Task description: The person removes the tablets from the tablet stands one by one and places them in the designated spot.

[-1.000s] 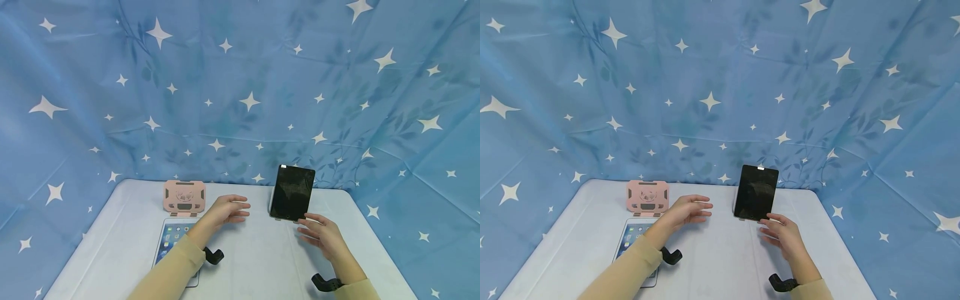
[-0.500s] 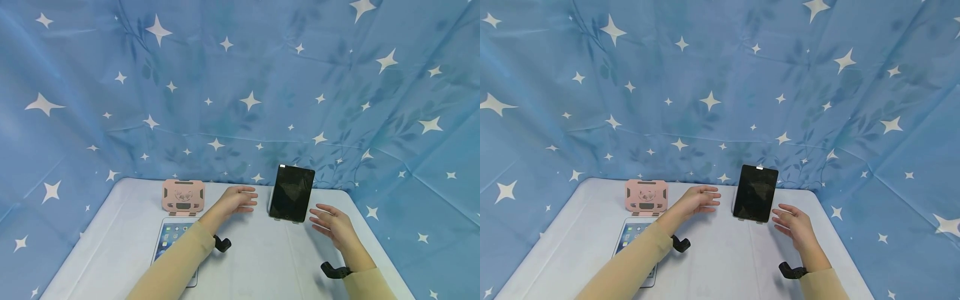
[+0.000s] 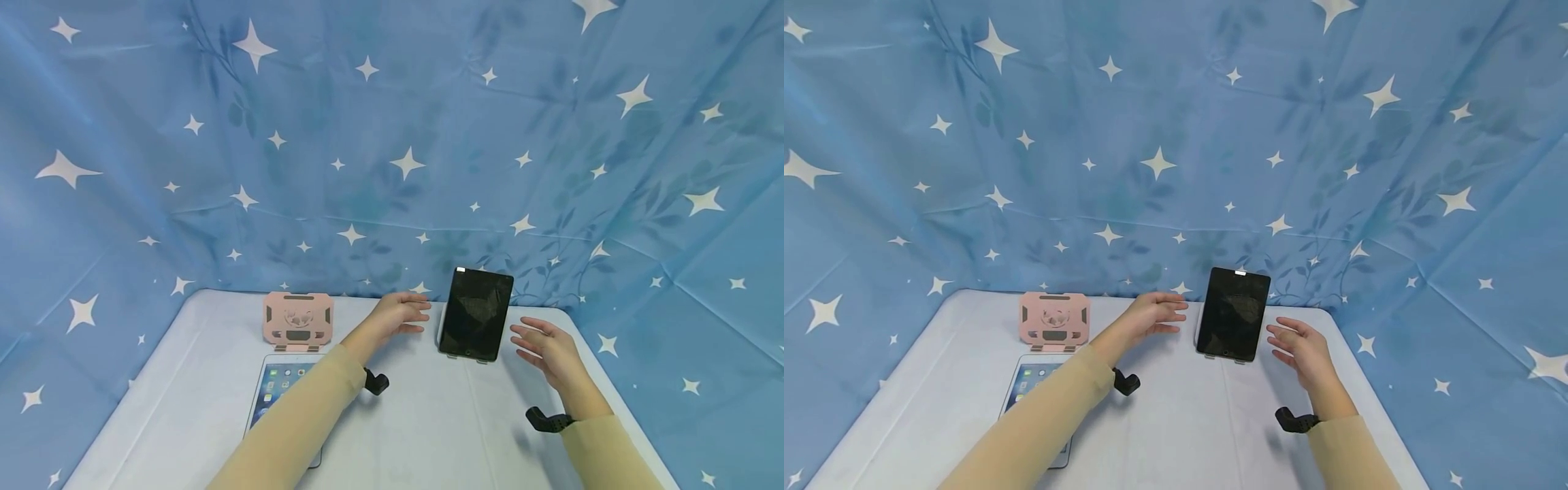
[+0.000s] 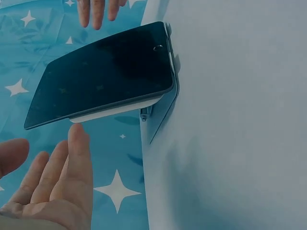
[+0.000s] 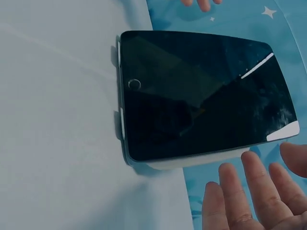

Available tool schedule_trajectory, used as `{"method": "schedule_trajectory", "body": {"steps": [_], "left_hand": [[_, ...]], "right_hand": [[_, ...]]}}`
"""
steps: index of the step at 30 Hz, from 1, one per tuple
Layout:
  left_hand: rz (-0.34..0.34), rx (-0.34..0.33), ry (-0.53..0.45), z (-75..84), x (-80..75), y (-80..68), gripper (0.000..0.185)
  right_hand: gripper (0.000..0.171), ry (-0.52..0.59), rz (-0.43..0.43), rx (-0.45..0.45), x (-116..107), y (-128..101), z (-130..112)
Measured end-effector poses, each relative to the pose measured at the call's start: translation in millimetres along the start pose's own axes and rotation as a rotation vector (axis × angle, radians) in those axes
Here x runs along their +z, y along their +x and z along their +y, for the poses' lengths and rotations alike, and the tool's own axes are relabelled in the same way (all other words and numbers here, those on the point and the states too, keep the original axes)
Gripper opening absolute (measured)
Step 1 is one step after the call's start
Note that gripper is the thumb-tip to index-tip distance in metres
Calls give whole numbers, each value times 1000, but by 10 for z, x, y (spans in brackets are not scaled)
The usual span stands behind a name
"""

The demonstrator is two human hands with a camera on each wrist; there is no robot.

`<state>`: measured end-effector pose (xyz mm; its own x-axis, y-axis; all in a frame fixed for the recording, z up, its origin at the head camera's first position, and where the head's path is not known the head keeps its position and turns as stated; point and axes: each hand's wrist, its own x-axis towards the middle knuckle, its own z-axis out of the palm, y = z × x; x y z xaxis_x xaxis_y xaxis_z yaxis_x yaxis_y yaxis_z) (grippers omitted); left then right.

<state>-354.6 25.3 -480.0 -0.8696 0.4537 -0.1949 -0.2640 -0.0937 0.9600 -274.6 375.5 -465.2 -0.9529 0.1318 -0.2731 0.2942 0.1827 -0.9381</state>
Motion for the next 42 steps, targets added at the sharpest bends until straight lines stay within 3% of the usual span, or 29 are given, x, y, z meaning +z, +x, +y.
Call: {"method": "schedule_trajectory", "body": {"steps": [10,16,20,32,42], "left_hand": [[-7,29,85,63,33,168,44],[3,47,100,143,125,213,44],[6,73,109,211,212,229,46],[-25,106,162,301,344,310,55],[47,121,202,291,444,384,53]], "right_hand": [[70,18,-62,-49,-151,168,-154],[61,63,-69,-66,-156,207,-255],[52,79,-46,-70,-143,241,-294],[57,64,-2,-101,-61,350,-396],[59,25,63,-97,18,420,-395]]}}
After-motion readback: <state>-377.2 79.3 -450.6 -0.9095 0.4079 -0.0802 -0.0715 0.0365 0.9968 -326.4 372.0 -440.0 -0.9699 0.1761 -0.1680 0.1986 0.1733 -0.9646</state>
